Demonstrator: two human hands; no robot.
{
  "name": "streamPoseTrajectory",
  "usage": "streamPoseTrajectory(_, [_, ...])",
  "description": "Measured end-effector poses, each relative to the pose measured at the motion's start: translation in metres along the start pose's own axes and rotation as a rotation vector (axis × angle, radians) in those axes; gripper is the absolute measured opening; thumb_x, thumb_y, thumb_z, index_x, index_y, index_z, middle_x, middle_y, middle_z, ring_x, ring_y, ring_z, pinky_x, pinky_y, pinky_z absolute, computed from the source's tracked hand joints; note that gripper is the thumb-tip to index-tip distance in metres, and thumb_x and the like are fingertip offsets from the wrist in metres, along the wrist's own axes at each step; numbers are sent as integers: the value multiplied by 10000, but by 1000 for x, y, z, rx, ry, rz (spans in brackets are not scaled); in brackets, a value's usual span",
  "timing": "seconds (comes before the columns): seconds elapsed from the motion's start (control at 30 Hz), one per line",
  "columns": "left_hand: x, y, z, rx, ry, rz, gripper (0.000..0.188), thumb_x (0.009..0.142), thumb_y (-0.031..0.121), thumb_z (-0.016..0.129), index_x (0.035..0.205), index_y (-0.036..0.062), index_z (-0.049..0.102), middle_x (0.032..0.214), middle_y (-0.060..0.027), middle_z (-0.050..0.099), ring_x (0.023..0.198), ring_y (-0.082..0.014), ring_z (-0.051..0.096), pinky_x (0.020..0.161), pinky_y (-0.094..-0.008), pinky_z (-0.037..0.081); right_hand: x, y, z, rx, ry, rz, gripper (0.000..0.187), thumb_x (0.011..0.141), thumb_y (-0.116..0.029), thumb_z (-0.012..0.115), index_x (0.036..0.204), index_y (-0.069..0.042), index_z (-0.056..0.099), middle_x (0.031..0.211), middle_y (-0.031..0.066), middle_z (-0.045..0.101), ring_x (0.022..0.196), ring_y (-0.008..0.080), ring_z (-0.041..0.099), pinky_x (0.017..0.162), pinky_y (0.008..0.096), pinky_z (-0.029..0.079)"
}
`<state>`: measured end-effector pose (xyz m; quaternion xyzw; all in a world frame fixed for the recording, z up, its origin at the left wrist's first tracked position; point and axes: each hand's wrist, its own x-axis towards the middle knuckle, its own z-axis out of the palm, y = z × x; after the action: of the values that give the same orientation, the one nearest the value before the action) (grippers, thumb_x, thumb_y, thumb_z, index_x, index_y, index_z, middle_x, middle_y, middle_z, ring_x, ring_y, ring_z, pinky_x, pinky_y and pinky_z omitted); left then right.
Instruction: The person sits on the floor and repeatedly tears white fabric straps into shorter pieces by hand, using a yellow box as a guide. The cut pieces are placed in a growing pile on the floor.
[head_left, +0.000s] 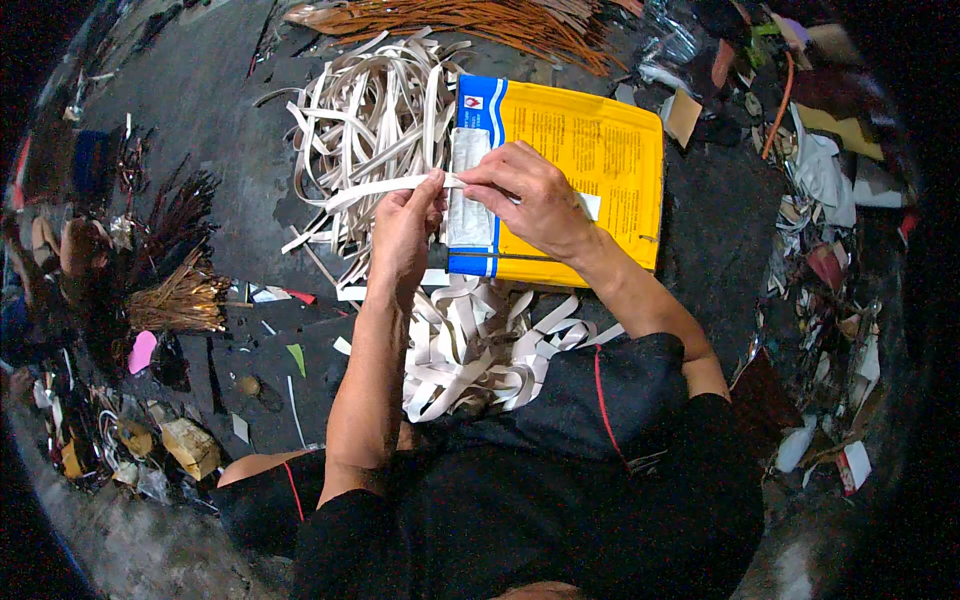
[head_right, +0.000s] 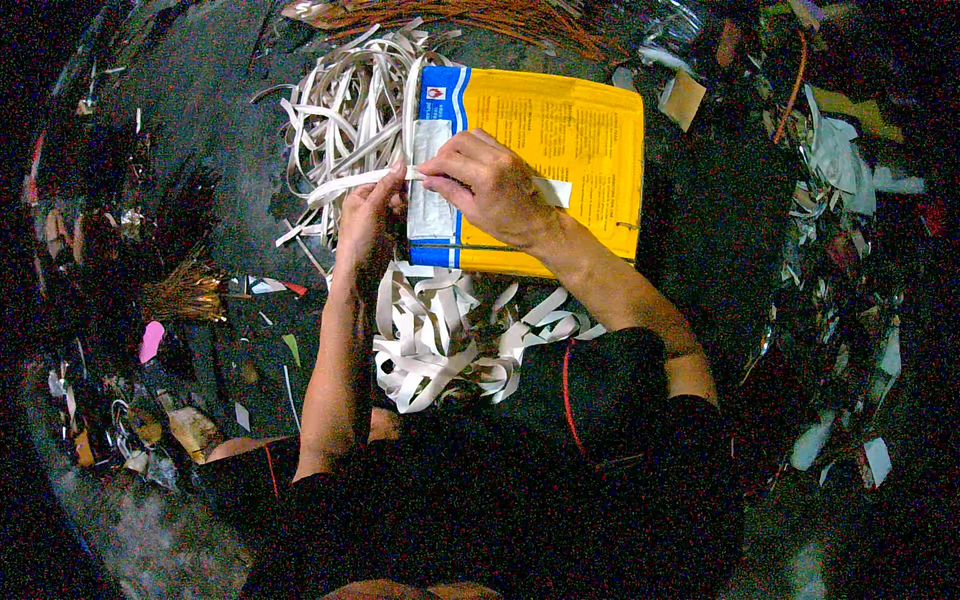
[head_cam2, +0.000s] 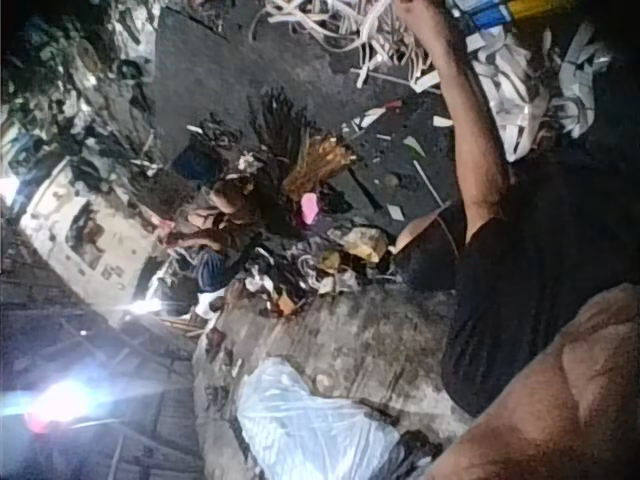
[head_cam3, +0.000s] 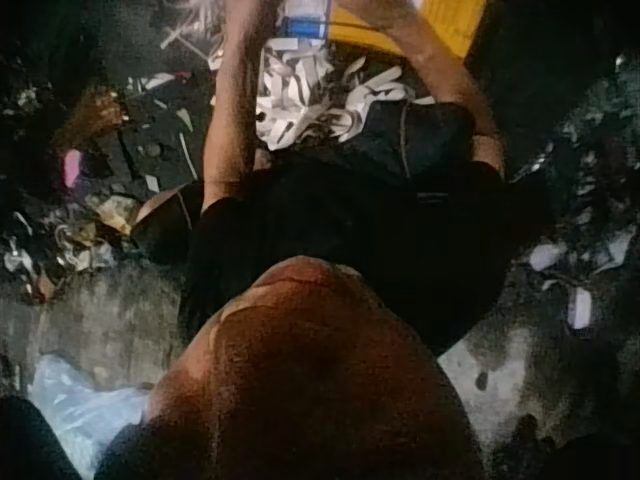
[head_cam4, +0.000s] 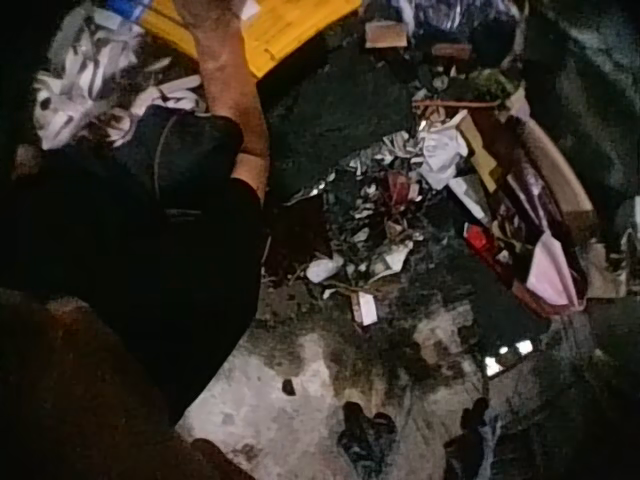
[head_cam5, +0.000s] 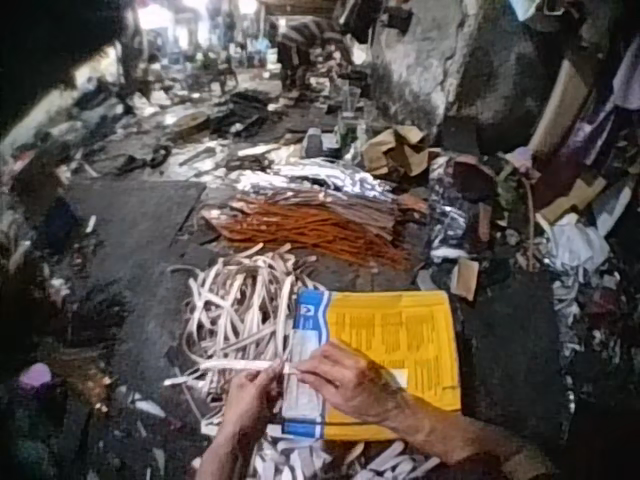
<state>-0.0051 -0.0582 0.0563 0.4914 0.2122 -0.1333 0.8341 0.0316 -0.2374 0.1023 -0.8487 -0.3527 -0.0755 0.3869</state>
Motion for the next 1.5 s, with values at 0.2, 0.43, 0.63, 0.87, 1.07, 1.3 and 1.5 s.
streamPoseTrajectory(0.2, [12, -9, -25, -333, 30, -60, 227, 932, 242, 609, 937, 15, 614, 806, -23, 603, 598, -52, 485, 522, -173, 343, 4, -2, 1, 35, 4, 23, 160, 790, -65, 712, 946, -36, 693, 843, 75, 622, 810, 234, 597, 708, 336, 496])
streamPoseTrajectory(0.43, [-11, 8, 10, 142, 43, 54, 242, 915, 271, 628, 883, 33, 653, 730, 20, 587, 600, -33, 437, 531, -197, 317, 1, -1, 0, 20, -8, 39, 169, 788, -72, 716, 953, -41, 697, 861, 77, 623, 819, 233, 607, 715, 329, 502])
streamPoseTrajectory(0.63, [5, 0, -16, 123, 30, -22, 265, 906, 285, 644, 828, 32, 643, 713, 11, 581, 576, -38, 431, 520, -192, 314, 0, -1, -3, 60, -20, 83, 148, 785, -81, 721, 928, -46, 705, 855, 70, 620, 817, 221, 611, 709, 324, 503])
streamPoseTrajectory(0.87, [12, 1, -23, 47, 4, -3, 238, 905, 265, 646, 837, 38, 625, 733, 5, 574, 624, -51, 457, 556, -198, 334, 7, -2, -4, 112, -63, 120, 152, 801, -93, 711, 943, -37, 703, 858, 66, 619, 793, 216, 614, 696, 308, 504])
streamPoseTrajectory(1.07, [12, 6, -25, 69, -21, -18, 223, 902, 251, 648, 861, 34, 619, 729, 5, 570, 625, -51, 461, 559, -199, 341, 5, -3, -10, 142, -91, 193, 148, 803, -92, 711, 939, -37, 700, 879, 70, 620, 798, 214, 615, 705, 312, 504])
streamPoseTrajectory(1.3, [23, -8, -38, 106, 21, 7, 238, 895, 273, 655, 819, 48, 633, 701, 19, 569, 588, -33, 437, 509, -177, 304, 4, -1, 1, 23, -27, 23, 133, 778, -81, 723, 895, -29, 688, 845, 86, 624, 814, 245, 600, 709, 344, 495])
streamPoseTrajectory(1.5, [28, -6, -49, 170, 79, 12, 258, 892, 288, 656, 818, 42, 637, 705, 23, 568, 595, -38, 431, 549, -196, 325, 9, 2, 1, -12, -36, -56, 117, 774, -63, 719, 880, -28, 685, 840, 77, 626, 794, 240, 594, 694, 342, 492])
